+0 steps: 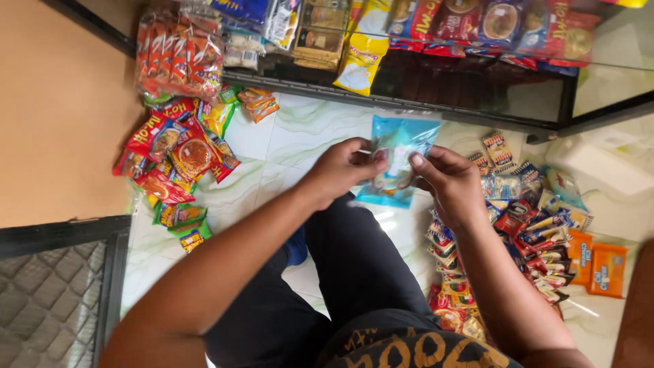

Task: Organize and sort various packaged snacks from the floor into a storage container and onto a shelf.

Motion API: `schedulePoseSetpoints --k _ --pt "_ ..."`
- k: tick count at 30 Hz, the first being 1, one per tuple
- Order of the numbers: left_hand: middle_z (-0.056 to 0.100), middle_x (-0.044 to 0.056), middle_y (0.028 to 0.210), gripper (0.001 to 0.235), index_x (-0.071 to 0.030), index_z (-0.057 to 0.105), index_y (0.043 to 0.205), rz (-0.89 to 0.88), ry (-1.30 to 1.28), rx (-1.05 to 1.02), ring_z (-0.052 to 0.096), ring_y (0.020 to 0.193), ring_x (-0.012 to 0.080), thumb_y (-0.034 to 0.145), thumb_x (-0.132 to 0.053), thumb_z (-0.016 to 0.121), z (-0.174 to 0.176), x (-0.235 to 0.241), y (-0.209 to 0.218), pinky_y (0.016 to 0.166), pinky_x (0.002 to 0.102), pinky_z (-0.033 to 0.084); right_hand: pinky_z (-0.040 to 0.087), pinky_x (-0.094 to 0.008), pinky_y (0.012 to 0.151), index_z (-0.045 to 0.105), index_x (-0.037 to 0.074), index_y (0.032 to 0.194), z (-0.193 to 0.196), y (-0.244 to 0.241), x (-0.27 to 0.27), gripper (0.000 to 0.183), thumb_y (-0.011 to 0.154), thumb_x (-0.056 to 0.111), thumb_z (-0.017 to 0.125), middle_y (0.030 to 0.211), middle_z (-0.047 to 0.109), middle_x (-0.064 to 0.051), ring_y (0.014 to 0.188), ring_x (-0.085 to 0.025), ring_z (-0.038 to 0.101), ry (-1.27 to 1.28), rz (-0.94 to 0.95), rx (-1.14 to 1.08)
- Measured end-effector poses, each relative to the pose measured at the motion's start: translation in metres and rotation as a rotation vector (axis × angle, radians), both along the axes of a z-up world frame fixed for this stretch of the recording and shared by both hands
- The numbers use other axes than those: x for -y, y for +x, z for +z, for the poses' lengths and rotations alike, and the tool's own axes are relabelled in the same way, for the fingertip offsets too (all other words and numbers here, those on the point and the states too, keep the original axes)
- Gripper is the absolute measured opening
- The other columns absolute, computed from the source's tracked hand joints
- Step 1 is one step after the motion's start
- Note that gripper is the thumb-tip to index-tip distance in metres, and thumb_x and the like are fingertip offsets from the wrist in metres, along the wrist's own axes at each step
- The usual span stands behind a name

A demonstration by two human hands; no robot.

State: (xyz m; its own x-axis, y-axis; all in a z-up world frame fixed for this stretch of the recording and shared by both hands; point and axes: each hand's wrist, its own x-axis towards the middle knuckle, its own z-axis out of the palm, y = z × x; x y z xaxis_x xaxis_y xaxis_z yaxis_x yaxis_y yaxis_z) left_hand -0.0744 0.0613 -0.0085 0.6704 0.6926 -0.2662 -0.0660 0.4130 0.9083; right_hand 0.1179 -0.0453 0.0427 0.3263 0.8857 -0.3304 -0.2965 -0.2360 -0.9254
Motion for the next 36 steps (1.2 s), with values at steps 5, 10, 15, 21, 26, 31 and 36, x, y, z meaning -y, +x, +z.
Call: schedulePoseSetpoints --k 5,10,15,21,26,31,36 --pt "0.072 0.005 0.099 0.041 0.003 0.066 0.118 -0.031 -0.153 -0.102 0.069 0.087 0.0132 0.090 -0.025 0.078 -0.036 -0.060 -0.048 0.077 0.033 0.059 0.060 -0.034 0.076 0.074 0.001 0.111 -0.054 -0.026 -0.067 0.018 0.095 0.008 0.073 0.097 0.076 -0.007 0.084 -0.016 0.071 -0.007 0.088 -0.002" --pt "0.073 0.004 0.101 0.052 -0.007 0.063 0.126 0.065 -0.127 -0.071 0.068 0.089 0.0105 0.083 -0.030 0.081 -0.066 -0.093 -0.088 0.075 0.030 0.056 0.061 -0.036 0.073 0.076 0.001 0.103 -0.114 -0.047 -0.141 0.011 0.098 0.011 0.072 0.089 0.075 -0.007 0.079 -0.017 0.071 -0.028 0.139 -0.045" --pt "0.075 0.008 0.103 0.058 -0.005 0.062 0.127 0.156 -0.060 -0.051 0.071 0.090 0.0138 0.080 -0.031 0.085 -0.157 -0.133 -0.104 0.076 0.032 0.058 0.059 -0.038 0.078 0.071 0.002 0.111 -0.173 -0.052 -0.219 0.013 0.104 0.013 0.072 0.095 0.073 -0.006 0.084 -0.019 0.070 -0.055 0.213 -0.182" --pt "0.073 0.004 0.098 0.049 -0.007 0.069 0.121 0.436 0.005 0.039 0.069 0.083 0.0124 0.080 -0.030 0.084 -0.202 -0.238 -0.079 0.066 0.029 0.061 0.062 -0.039 0.089 0.066 0.004 0.123 -0.174 -0.093 -0.295 0.030 0.094 0.010 0.068 0.110 0.074 -0.004 0.101 -0.019 0.071 -0.100 0.297 -0.055" --pt "0.075 0.005 0.094 0.058 -0.002 0.066 0.117 0.656 0.557 -0.423 0.073 0.086 0.0175 0.084 -0.040 0.093 -0.221 -0.330 -0.069 0.077 0.030 0.057 0.061 -0.048 0.094 0.060 0.012 0.132 -0.325 -0.023 -0.426 0.042 0.093 0.003 0.075 0.125 0.066 -0.009 0.114 -0.025 0.069 0.429 0.205 -0.032" --pt "0.074 0.008 0.097 0.049 -0.002 0.067 0.115 0.710 0.609 -0.529 0.071 0.091 0.0225 0.085 -0.034 0.089 -0.215 -0.373 -0.050 0.080 0.035 0.056 0.060 -0.052 0.087 0.057 0.019 0.134 -0.305 -0.033 -0.414 0.045 0.093 0.010 0.074 0.127 0.062 -0.006 0.114 -0.024 0.066 0.569 0.217 0.028" --pt "0.073 0.011 0.101 0.040 -0.003 0.068 0.113 0.755 0.661 -0.651 0.069 0.095 0.0275 0.087 -0.029 0.084 -0.210 -0.371 -0.068 0.084 0.039 0.054 0.057 -0.046 0.080 0.061 0.013 0.130 -0.281 -0.054 -0.400 0.037 0.095 0.014 0.073 0.117 0.065 -0.008 0.103 -0.022 0.065 0.376 0.246 0.240"
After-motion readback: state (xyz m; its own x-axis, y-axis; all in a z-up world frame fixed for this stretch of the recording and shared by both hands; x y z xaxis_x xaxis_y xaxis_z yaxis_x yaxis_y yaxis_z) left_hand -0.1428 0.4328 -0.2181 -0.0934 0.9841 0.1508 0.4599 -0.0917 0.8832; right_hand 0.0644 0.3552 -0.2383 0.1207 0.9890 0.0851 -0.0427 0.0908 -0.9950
